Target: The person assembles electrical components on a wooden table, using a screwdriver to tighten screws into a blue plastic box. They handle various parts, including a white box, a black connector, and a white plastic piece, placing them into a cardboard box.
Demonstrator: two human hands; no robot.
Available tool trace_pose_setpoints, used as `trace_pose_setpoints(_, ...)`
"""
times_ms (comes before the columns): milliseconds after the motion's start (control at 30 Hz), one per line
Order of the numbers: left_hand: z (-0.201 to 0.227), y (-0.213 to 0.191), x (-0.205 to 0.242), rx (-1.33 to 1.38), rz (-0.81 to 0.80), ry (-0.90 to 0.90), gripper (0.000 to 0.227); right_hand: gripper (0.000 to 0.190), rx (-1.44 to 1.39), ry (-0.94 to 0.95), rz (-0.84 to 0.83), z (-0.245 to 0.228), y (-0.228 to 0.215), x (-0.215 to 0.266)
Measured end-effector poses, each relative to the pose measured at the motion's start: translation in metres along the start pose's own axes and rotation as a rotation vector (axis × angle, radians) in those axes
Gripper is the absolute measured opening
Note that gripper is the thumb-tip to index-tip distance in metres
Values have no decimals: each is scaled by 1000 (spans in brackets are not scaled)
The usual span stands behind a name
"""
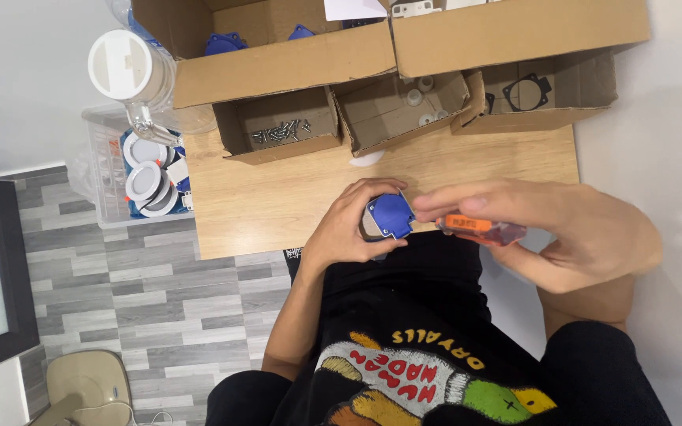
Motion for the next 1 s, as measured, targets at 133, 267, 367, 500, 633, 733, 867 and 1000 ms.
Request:
trace_pose_setpoints(133, 0, 0, 0, 6, -5, -2, 71, 70, 40, -32, 122, -5, 0, -6)
trace_pose_setpoints(267, 2, 0, 0, -3, -2, -3, 70, 63, 422, -185, 283, -8, -2, -10)
trace_pose_setpoints(367, 3, 0, 0, -3, -3, -12, 70, 61, 604, -196, 345, 1, 3, -6)
trace_pose_setpoints(500, 1, 1, 0, -5, -1, -1, 71, 66, 803, -229, 477, 8, 10, -4)
trace_pose_setpoints(633, 1, 1, 1, -4, 1, 0, 70, 65, 718, -287, 473, 8, 15, -14)
trace_pose_setpoints(733, 2, 1, 1, -6, 1, -1, 70, 69, 721, -298, 571, 11, 17, -15)
trace_pose_setpoints(867, 3, 0, 2, 1, 5, 5, 66, 69, 792, -393, 630, 5, 20, -14)
trace_pose_setpoints(1000, 4, 0, 3, -9, 8, 7, 70, 44, 575, -289, 339, -8, 9, -20)
Point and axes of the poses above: each hand's wrist, its own x-axis away from the middle knuckle, its own y-axis out of the palm, z = x × y, the point moved 6 cm from there along -x, towards the middle knuckle, and after that the axes turned 5 degrees about -y, right-handed, at the moved point
